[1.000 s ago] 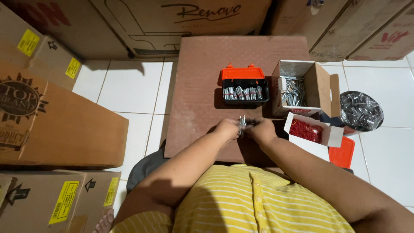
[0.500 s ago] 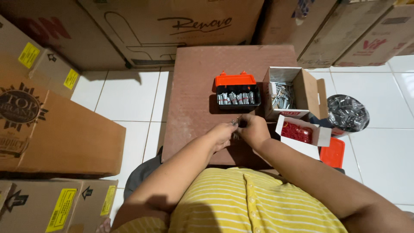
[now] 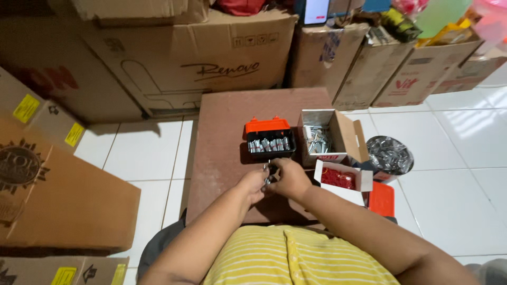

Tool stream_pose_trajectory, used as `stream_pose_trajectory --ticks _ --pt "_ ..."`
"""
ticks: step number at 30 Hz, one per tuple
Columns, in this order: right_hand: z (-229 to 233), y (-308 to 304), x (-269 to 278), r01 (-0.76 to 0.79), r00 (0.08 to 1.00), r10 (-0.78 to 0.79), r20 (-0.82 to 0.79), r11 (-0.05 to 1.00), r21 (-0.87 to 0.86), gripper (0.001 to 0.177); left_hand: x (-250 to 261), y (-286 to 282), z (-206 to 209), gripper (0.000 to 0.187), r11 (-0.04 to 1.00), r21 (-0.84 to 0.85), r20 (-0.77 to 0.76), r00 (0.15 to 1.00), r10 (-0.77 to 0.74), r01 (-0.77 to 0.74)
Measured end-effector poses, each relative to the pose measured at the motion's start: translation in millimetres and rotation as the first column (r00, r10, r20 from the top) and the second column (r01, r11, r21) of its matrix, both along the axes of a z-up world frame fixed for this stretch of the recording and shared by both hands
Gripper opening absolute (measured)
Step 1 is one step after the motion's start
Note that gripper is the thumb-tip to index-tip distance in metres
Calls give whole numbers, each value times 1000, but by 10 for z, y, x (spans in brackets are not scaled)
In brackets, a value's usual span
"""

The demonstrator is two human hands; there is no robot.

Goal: The person picks up wall plugs and screws by hand, sorting them between an orange organizer box and a cardboard box.

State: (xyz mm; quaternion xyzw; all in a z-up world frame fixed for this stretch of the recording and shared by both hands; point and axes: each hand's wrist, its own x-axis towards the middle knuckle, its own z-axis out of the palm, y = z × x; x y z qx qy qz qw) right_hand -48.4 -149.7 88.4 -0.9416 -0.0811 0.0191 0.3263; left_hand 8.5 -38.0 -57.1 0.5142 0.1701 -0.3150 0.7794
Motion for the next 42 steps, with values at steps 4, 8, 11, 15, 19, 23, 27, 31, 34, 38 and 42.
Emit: stream_pose_trajectory --ticks 4,8,11,15,19,23,27,31,34,38,42 --pt "-29 -75 -70 -90 996 92 10 991 -98 90 -341 52 574 8 998 19 -4 998 -65 66" --pt "-34 -79 -159 -264 959 276 67 953 -149 89 -469 31 617 6 995 -35 -114 989 -92 88" --pt "-11 -77 -175 -281 957 288 25 947 -157 76 -572 24 901 13 991 -41 -138 982 -129 124" --pt "-131 -51 -219 -320 946 323 41 946 -56 83 -290 -38 196 21 995 -27 -102 990 -98 96" --pt "-138 -53 -264 -287 957 288 22 956 -64 69 -630 44 684 21 991 -11 -130 983 -133 132" --pt "-128 -30 -313 -289 957 289 -10 957 11 68 -391 47 -102 31 973 -25 -142 963 -229 228" --pt "-306 -26 -405 -189 935 235 -265 964 186 95 -425 144 -225 17 966 70 -128 963 -239 249" --pt "-499 -92 -306 147 836 133 -532 880 451 75 -641 260 287 21 892 402 174 939 -296 207" --pt "-472 -176 -163 342 859 -107 -501 849 404 30 -771 277 913 30 368 903 121 690 -713 221" --pt "-354 -325 127 173 957 -99 -271 949 263 29 -375 244 411 36 509 859 298 746 -595 63" --pt "-523 -219 200 -22 988 -11 -156 977 -211 24 -347 165 296 26 903 420 365 928 -76 -92"
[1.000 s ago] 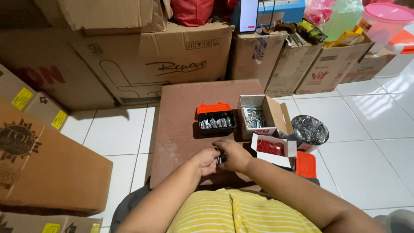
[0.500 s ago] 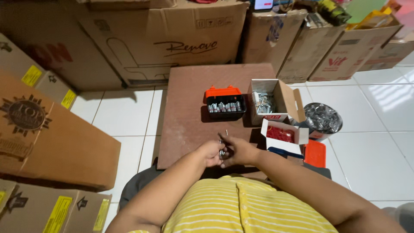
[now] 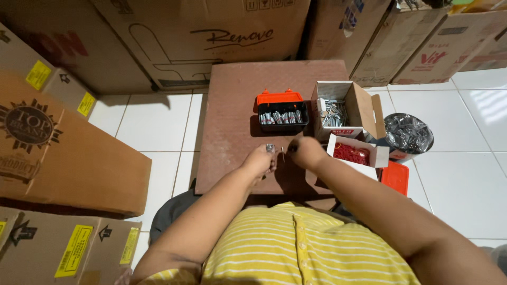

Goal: The person picks up wall plugs and screws by hand, sorting them between an orange organizer box and a cardboard box.

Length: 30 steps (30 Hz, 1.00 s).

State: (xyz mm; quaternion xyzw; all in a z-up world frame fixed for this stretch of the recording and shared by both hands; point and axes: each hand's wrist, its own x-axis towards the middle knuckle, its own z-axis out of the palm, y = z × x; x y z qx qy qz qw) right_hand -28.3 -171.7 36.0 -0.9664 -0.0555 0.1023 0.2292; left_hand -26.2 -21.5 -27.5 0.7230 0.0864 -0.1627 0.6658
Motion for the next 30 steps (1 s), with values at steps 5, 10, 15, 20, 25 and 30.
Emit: stream_pose_trajectory --ticks 5,10,15,20,25,30 --pt "139 244 -118 -419 838 537 -94 523 -742 23 -58 65 110 18 911 -407 -303 951 -62 -70" --pt "210 290 -164 -350 913 406 -48 716 -604 19 -32 142 114 14 847 -524 -312 945 -101 -83" --pt "233 209 -174 -146 989 141 -40 924 -354 16 104 117 -148 11 776 -613 -318 946 -67 -151" --pt "120 193 -149 149 989 -149 -19 958 247 31 255 -23 -413 11 711 -670 -286 958 17 -212" --pt "212 228 -253 133 991 -134 -10 971 199 31 147 -147 -190 19 775 -613 -216 976 24 -155" --pt "253 129 -287 -121 947 73 312 983 137 41 83 -66 -160 17 847 -519 -233 972 -13 -113"
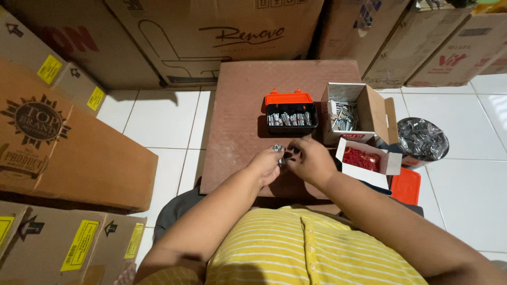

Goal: The person picks up wall plugs and screws by hand, sorting them between an orange organizer box and a cardboard box.

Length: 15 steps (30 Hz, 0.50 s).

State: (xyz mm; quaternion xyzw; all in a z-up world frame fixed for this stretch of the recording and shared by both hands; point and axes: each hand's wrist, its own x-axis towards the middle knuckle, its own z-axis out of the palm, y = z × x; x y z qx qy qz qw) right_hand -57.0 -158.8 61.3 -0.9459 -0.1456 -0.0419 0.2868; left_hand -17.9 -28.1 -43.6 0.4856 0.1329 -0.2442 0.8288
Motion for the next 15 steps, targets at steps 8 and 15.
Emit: stream_pose_trajectory --ticks 8,15 --pt "164 -17 -83 -309 944 313 100 950 -52 66 -215 63 278 13 974 -175 -132 977 -168 144" --pt "118 -35 -16 -298 954 299 3 952 -64 55 -125 14 -101 24 961 -194 -128 966 -224 197"
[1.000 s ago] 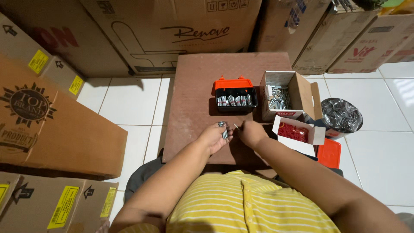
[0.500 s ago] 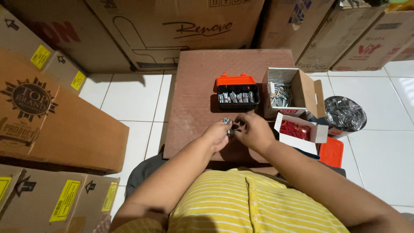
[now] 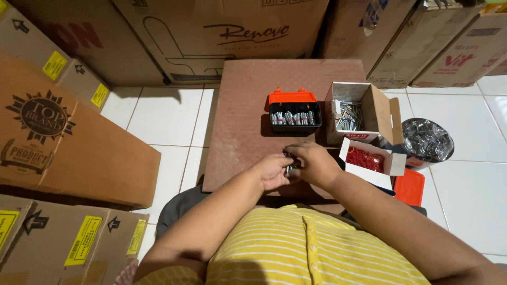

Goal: The person picks up wall plugs and screws by hand, sorting them between an orange organizer box and a cardboard box.

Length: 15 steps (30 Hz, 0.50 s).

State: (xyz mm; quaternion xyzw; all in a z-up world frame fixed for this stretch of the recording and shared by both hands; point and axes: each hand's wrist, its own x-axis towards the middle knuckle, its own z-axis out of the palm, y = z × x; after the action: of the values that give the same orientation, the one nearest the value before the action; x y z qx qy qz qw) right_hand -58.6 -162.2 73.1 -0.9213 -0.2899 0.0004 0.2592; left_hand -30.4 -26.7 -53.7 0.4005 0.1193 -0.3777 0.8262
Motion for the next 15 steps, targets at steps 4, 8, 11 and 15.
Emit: stream_pose_trajectory --ticks 4,8,11,15 --pt "122 45 -59 24 990 -24 -137 1000 -3 67 -23 49 145 23 995 94 74 997 -27 20" --pt "-41 -5 -19 0 999 0 -46 1000 -6 66 -23 22 22 24 996 86 15 1000 -13 11" --pt "-127 -32 33 -4 999 4 -49 1000 -1 66 -107 25 261 25 998 58 -9 1000 -1 2" --pt "82 10 -25 7 987 -6 -159 1000 6 79 -78 -5 392 26 998 56 17 1000 5 -6"
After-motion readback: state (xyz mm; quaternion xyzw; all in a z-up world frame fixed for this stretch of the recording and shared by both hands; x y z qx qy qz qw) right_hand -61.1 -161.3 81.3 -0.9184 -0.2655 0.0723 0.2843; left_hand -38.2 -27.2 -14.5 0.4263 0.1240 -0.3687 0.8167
